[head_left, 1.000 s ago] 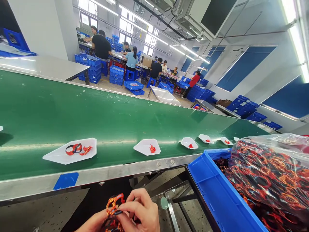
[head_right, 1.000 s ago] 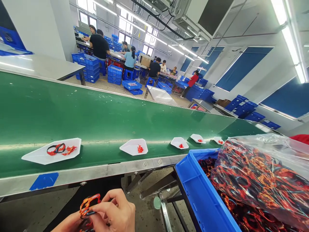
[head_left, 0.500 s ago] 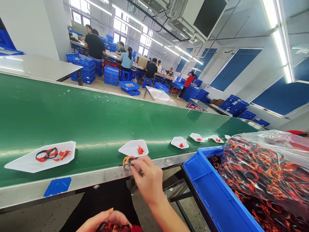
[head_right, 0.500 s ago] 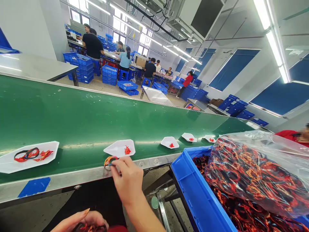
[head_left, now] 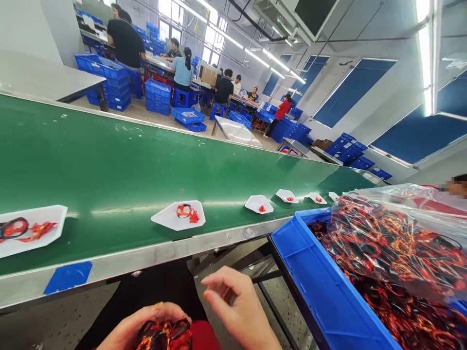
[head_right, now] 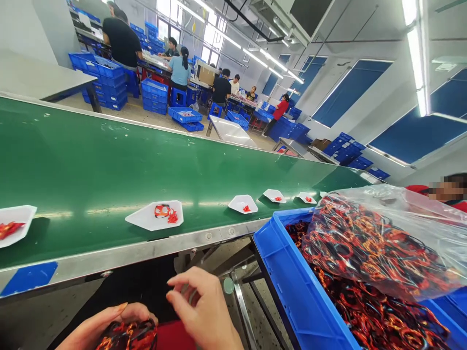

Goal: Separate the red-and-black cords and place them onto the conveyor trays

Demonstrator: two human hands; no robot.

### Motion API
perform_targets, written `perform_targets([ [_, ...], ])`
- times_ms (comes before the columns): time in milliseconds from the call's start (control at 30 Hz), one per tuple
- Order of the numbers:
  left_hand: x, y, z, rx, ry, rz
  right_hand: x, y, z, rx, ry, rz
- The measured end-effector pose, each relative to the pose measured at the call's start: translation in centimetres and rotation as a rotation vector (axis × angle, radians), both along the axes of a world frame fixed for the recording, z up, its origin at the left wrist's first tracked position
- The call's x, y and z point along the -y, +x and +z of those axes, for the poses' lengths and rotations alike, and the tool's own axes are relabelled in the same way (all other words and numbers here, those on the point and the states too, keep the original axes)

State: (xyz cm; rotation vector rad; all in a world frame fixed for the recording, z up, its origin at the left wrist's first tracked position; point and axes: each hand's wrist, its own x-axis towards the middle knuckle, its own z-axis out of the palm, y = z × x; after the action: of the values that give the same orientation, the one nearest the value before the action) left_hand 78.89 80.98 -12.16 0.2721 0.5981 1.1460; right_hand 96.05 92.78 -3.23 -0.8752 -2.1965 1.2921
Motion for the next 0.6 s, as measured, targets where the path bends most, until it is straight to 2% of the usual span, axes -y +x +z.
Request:
perform_targets([
  [100, 0.3, 0.3, 0.6, 0.064, -0.026, 0.010, 2.1, 1.9, -1.7, 0.015, -0.123, 0.023],
  [233, 0.6, 0.6, 1.0, 0.111, -0.122, 0.043, 3.6, 2.3, -3.7, -0.031, -0.214, -0.004],
  [333, 0.6, 0.7, 1.0, 0.150, -0.172, 0.077, 4.0, 1.7, -4.1, 0.003, -0.118, 0.012],
  [433, 0.6, 0.7, 1.5, 0.134, -0.159, 0.052, 4.0, 0.9, -4.0, 0.030, 0.047, 0.072],
  [500, 0.6, 0.6, 1.9, 0.107, -0.143, 0.031, 4.0, 0.4, -4.0, -0.013, 0.080, 0.063],
  [567, 0.6, 0.6, 2.0, 0.096, -0.132, 0.028, 3.9, -0.2, -4.2, -0.095, -0.033, -0.032],
  [600, 0.7, 0.6, 1.9, 0.095, -0.132, 0.036, 3.9, -0.4, -4.4, -0.149, -0.180, -0.087],
])
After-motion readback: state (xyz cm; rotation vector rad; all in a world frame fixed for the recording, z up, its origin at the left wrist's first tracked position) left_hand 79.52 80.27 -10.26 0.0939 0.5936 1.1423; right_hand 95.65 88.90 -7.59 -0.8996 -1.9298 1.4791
